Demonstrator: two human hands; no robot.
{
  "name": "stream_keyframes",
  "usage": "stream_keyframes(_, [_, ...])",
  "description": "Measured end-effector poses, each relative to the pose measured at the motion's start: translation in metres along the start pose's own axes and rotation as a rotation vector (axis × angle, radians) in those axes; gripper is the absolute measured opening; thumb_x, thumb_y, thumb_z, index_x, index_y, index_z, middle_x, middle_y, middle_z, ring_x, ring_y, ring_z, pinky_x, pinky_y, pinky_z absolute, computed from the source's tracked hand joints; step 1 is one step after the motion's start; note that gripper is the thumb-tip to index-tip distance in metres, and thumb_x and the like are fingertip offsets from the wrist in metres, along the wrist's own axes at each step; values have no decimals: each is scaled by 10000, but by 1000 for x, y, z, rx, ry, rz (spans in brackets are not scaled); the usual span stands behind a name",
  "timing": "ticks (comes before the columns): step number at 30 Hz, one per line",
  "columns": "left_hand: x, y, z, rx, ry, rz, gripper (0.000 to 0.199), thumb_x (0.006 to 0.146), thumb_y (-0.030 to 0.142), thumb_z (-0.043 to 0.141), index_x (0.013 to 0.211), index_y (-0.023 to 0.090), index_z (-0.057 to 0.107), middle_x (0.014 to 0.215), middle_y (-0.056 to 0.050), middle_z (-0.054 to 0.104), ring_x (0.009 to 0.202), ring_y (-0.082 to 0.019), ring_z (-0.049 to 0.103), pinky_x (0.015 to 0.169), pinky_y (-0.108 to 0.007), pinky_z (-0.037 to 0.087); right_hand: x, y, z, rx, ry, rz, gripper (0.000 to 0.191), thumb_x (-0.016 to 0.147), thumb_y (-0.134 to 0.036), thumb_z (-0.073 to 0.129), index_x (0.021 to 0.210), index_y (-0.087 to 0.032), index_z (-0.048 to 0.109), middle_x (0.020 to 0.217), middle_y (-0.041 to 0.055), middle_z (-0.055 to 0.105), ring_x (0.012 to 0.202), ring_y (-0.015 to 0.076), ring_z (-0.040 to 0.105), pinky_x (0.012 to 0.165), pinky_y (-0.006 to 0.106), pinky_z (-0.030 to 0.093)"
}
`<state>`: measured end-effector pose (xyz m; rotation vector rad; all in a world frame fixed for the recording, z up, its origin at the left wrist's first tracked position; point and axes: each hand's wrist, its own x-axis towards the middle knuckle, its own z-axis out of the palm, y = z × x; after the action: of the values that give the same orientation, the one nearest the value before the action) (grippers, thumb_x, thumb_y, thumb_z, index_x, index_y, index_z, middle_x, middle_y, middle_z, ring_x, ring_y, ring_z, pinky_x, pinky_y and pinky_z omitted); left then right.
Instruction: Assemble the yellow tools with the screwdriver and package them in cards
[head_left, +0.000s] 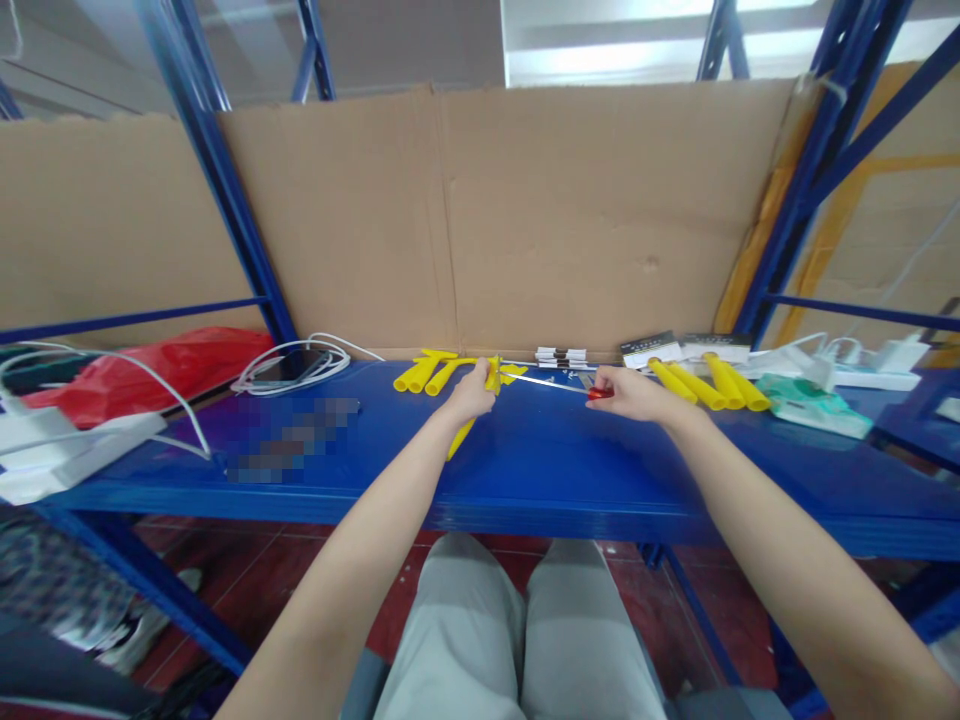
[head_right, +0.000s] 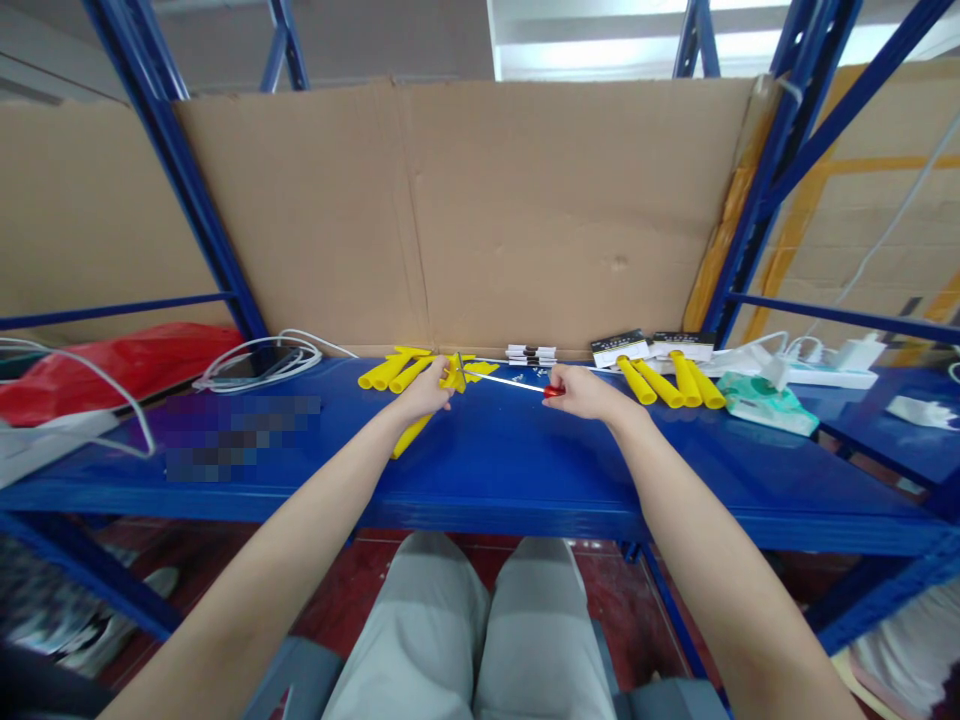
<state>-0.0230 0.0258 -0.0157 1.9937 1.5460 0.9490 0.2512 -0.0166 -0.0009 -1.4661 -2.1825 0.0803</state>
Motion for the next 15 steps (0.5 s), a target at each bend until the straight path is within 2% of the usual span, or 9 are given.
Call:
stream_keyframes(4, [0,0,0,-4,-5,-10,464,759,28,565,1169,211,448,1193,-134,637,825,-198,676,624,-233,487,-5,-10,-3,138,-107,77,361,663,-480,674,661,-234,409,530,-28,510,501,137,508,473,250,369])
stream_keyframes(8, [-2,3,0,0,-26,-35,474,782,17,513,1206,203,408,1041,-99,680,653,-158,648,561,-226,467,-8,-18,-4,276,-213,151,419,647,-551,692,695,-228,429,500,-39,506,412,118,491,416,243,386])
stream_keyframes(15, [-2,3,-1,-30,-8,-36,386,795,18,518,1119,204,420,856,-35,669,557,-122,605,531,-207,453,-9,-22,-10,204,-350,115,487,735,-680,542,647,-204,498,546,19,571,414,112,498,376,232,348])
